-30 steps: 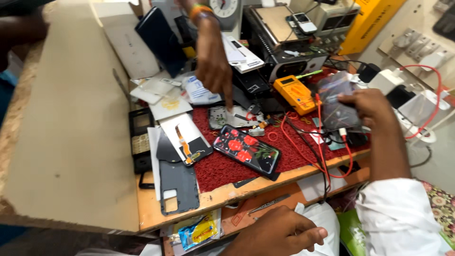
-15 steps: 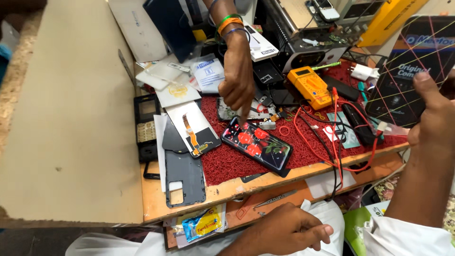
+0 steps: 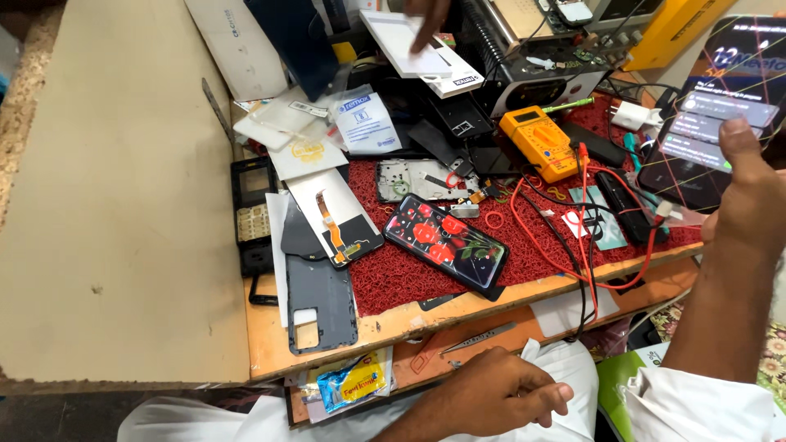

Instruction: The person reassembles a smartphone by placing the back cover onto the chassis, pressing the edges to seal it, and then testing the device by powering it on and inserting a SIM card. The phone is then handed to another person.

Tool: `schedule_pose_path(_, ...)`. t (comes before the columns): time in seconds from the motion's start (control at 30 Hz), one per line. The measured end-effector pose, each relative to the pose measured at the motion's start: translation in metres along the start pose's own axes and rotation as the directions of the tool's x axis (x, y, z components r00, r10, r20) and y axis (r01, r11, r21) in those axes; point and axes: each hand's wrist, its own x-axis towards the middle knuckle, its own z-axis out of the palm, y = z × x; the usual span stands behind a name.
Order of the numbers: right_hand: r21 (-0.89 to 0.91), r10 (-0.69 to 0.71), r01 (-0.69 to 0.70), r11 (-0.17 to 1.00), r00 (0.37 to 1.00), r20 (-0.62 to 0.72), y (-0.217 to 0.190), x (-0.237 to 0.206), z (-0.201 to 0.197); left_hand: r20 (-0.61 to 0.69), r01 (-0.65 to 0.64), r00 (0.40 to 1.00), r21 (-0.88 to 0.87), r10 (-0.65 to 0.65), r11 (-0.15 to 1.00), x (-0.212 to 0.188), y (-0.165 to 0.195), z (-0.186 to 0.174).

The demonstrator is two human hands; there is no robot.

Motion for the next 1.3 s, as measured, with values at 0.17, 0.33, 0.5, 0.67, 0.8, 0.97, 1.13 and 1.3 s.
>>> schedule_pose_path(0.17,0.116,-0.061,0.061,0.991,0.998,0.004,0.031,0.007,-0.018,-0.016,-0.019,1.0,0.035,0.02,0.999,0.0,-0.002,0.001)
schedule_pose_path(0.33,0.061,0.065,-0.071,0.996,0.993,0.096,0.071,0.02,-0.037,-0.027,-0.005,1.0,0.084,0.007,0.996,0.0,-0.004,0.001)
schedule_pose_path(0.5,0.06,0.401,-0.407,0.912,0.912,0.092,0.094,0.019,-0.035,-0.053,-0.018,0.998,0.096,0.023,0.995,-0.001,-0.004,0.001)
schedule_pose_path(0.67,-0.099,0.537,-0.529,0.843,0.839,0.091,0.097,0.018,-0.031,-0.036,0.003,0.999,0.092,0.0,0.996,0.001,-0.004,0.001)
schedule_pose_path(0.8,-0.348,0.465,-0.411,0.843,0.881,0.087,0.097,0.02,-0.027,-0.023,0.01,1.0,0.099,-0.008,0.995,0.002,-0.004,0.001)
schedule_pose_path(0.97,-0.519,0.379,-0.316,0.794,0.925,0.016,0.099,0.018,-0.028,-0.03,-0.005,1.0,0.116,0.009,0.993,0.001,-0.005,-0.002)
schedule_pose_path(1.13,-0.804,0.27,-0.133,0.58,0.962,0.035,0.099,0.015,-0.035,-0.045,-0.04,0.998,0.114,0.045,0.993,-0.002,-0.008,-0.004)
schedule_pose_path(1.3,-0.93,0.229,-0.026,0.367,0.971,0.063,0.081,0.006,-0.024,-0.038,-0.027,0.999,0.101,0.031,0.994,-0.003,-0.008,-0.004)
